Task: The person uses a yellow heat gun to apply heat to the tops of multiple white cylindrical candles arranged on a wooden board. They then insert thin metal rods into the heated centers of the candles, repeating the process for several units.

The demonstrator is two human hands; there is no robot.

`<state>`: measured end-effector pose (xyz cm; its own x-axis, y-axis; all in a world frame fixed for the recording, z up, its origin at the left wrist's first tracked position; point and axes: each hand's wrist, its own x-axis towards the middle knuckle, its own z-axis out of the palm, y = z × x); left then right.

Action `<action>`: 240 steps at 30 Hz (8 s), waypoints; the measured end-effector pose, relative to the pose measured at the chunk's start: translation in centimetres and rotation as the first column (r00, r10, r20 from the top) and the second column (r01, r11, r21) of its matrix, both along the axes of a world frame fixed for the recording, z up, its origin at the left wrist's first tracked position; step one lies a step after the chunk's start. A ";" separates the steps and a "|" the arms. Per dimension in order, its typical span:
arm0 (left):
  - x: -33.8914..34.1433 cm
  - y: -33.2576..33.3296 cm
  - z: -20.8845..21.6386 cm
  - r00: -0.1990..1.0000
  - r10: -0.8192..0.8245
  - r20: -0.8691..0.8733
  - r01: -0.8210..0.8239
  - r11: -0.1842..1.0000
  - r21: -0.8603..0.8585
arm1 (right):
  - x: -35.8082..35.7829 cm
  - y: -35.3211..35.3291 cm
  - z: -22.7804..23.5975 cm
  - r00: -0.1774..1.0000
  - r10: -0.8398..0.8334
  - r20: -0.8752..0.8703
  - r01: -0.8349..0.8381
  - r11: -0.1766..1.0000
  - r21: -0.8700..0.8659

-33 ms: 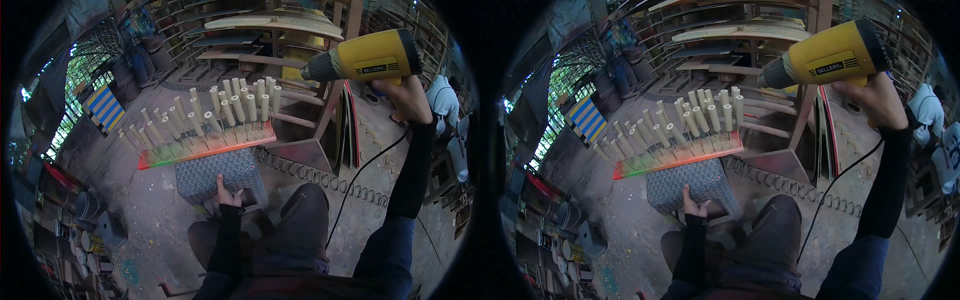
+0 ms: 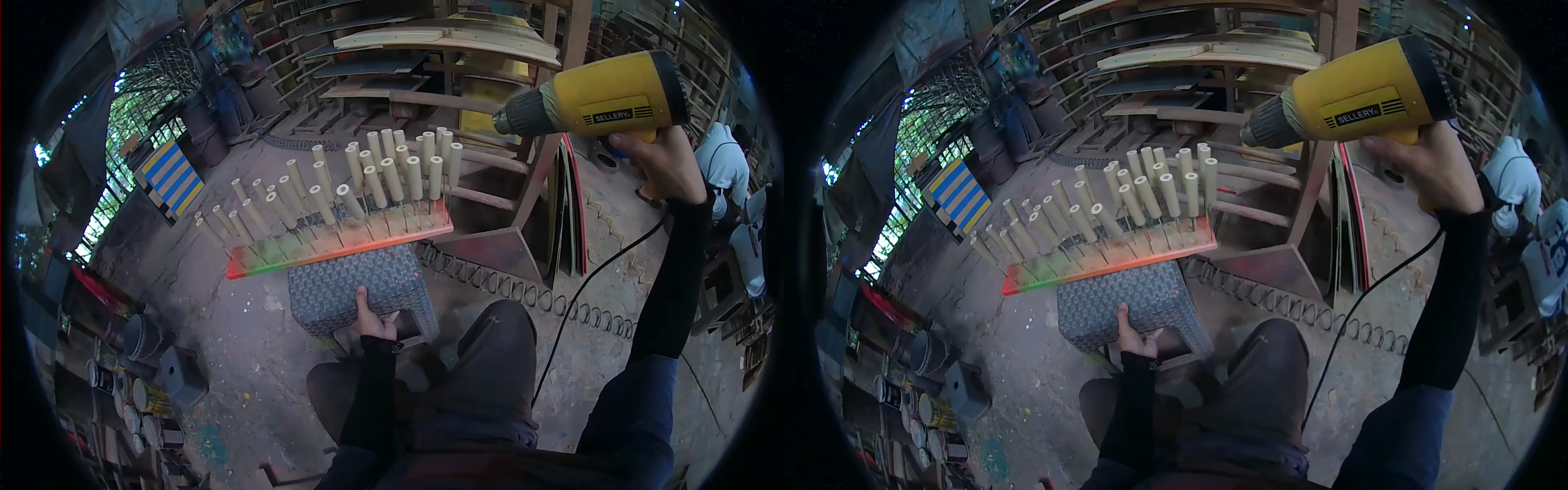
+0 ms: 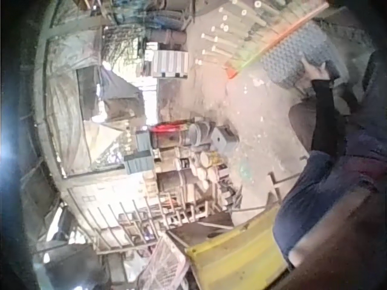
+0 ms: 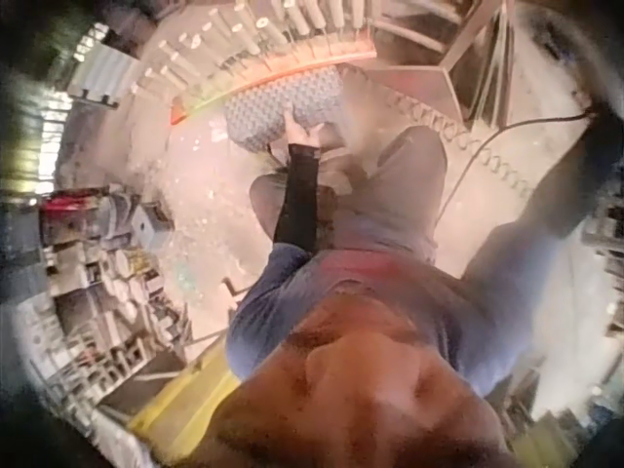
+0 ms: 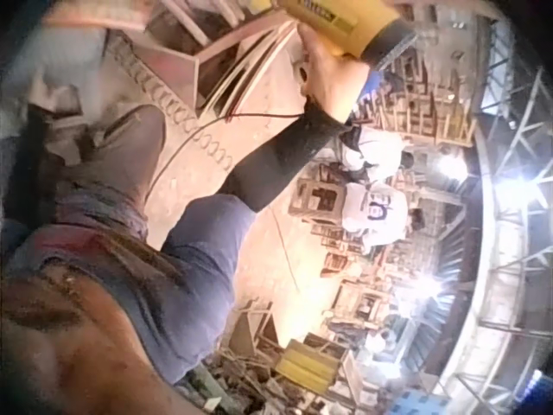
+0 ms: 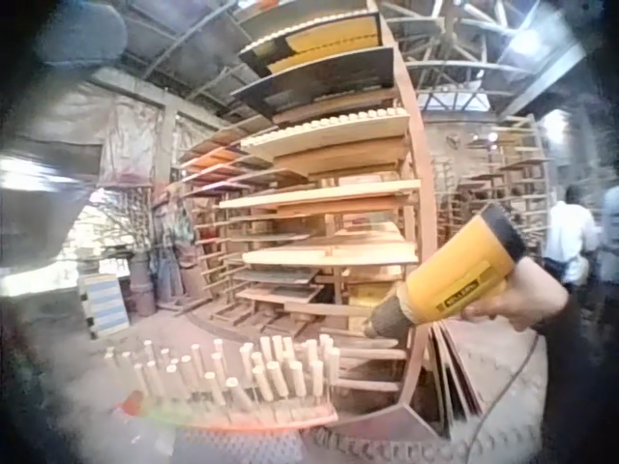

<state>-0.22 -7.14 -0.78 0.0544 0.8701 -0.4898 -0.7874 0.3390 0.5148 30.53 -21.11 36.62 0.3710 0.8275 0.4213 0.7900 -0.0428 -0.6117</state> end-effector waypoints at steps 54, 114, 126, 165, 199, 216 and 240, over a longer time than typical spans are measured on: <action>-11.2 -0.7 12.7 0.541 0.748 -0.385 0.307 0.250 0.918 | 3.2 7.6 4.7 0.989 0.147 -0.035 -0.149 0.986 -0.079; 2.7 16.8 33.3 -0.062 0.711 -0.701 0.964 -0.140 -0.228 | 2.1 -13.1 -1.8 0.784 -0.312 0.536 0.313 0.945 0.093; 4.6 16.1 32.0 -0.039 0.756 -0.654 0.983 -0.087 -0.160 | 1.9 -13.2 -2.9 0.774 -0.299 0.559 0.265 0.954 0.143; -0.2 18.2 29.4 0.252 0.777 -0.577 0.968 -0.192 0.164 | -11.1 2.1 3.0 0.895 0.127 0.427 -0.212 0.964 0.158; -0.5 18.1 30.8 0.110 0.686 -0.719 0.994 -0.060 0.095 | -7.1 -2.4 7.1 0.928 0.072 0.365 -0.090 0.995 0.033; -10.6 4.4 19.3 0.725 0.449 -0.521 0.582 0.003 0.813 | -4.9 -12.5 -4.6 0.964 -0.263 -0.028 0.261 0.925 0.277; -8.5 4.9 8.6 0.374 0.297 -0.879 0.733 0.485 0.476 | -10.5 -16.1 -19.3 0.712 -0.603 0.360 0.455 0.787 0.417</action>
